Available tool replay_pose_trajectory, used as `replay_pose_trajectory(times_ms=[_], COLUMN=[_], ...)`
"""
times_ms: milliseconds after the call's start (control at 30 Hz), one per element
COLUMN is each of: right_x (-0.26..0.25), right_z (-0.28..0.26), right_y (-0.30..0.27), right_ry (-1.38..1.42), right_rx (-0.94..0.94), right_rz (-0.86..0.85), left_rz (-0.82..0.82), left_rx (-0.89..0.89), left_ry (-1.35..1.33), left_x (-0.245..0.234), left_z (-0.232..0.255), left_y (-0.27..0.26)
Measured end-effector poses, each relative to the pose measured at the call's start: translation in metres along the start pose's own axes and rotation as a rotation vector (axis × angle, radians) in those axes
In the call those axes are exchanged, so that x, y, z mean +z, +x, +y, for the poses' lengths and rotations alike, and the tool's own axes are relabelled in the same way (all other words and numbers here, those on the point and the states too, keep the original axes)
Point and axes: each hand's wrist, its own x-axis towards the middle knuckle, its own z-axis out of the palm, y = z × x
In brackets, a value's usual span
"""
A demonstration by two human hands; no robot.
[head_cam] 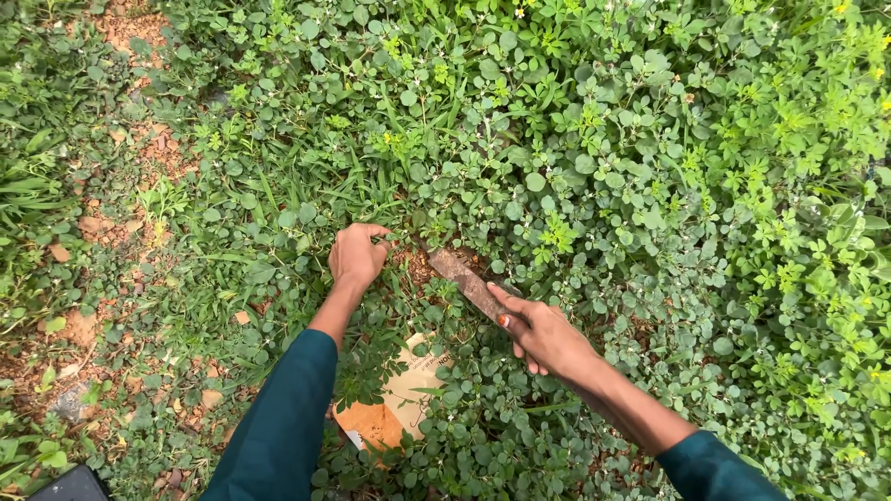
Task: Picking small plants and weeds from the ground while using a wooden stick to dig and pry them loose.
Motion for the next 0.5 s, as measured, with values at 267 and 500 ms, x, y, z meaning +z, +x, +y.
replay_pose_trajectory(times_ms=[267, 500], right_x=[0.025, 0.024], right_z=[0.014, 0.017], right_y=[0.003, -0.012], right_ry=[0.135, 0.126], right_rx=[0.029, 0.081], right_rz=[0.017, -0.009], left_rz=[-0.254, -0.429], left_rx=[-0.035, -0.028], left_ry=[-0.123, -0.308], left_x=[-0.003, -0.047], left_z=[-0.022, 0.023], left_y=[0.024, 0.006])
